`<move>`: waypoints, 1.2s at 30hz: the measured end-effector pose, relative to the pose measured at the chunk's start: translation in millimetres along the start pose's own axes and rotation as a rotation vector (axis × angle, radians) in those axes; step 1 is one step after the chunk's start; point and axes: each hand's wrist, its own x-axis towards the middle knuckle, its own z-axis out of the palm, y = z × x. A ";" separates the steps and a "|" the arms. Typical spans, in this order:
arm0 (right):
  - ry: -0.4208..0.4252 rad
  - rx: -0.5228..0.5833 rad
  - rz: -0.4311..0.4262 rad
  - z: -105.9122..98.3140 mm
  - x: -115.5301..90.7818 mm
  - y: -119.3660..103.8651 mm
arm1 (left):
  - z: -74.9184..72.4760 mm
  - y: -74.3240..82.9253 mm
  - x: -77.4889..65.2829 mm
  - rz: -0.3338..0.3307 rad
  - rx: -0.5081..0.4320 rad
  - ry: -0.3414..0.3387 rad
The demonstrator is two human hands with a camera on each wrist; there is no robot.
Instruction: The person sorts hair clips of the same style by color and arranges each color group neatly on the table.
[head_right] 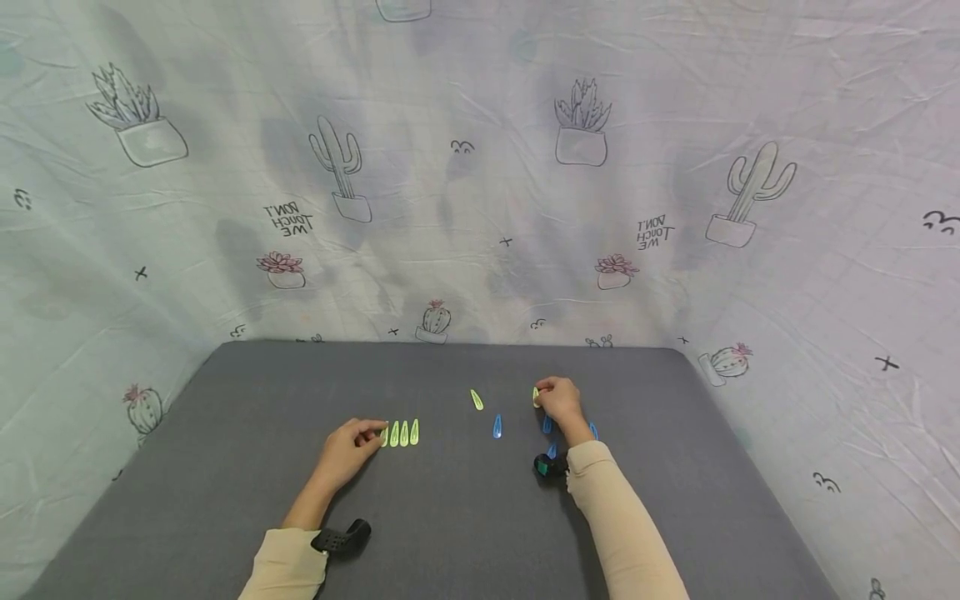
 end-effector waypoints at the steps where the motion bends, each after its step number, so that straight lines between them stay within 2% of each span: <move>1: -0.006 0.025 0.006 -0.2 0.0 0.9 | 0.0 0.0 -0.1 -0.003 -0.001 -0.003; 9: -0.046 0.190 -0.001 -2.9 -0.1 7.1 | 0.7 -0.5 1.5 -0.044 -0.008 -0.024; 20: -0.157 0.437 -0.008 -1.6 -3.8 -0.4 | 0.6 -1.6 1.7 -0.010 -0.003 -0.002; 26: -0.213 0.485 -0.018 5.5 -13.1 -10.9 | 1.4 -2.1 2.7 -0.039 -0.004 -0.012; 30: -0.225 0.504 -0.014 14.7 -19.9 -18.1 | 1.5 -2.1 3.2 -0.040 0.000 -0.013; 36: -0.271 0.533 -0.052 31.4 -31.9 -27.2 | 2.1 -2.6 3.4 -0.040 0.004 -0.017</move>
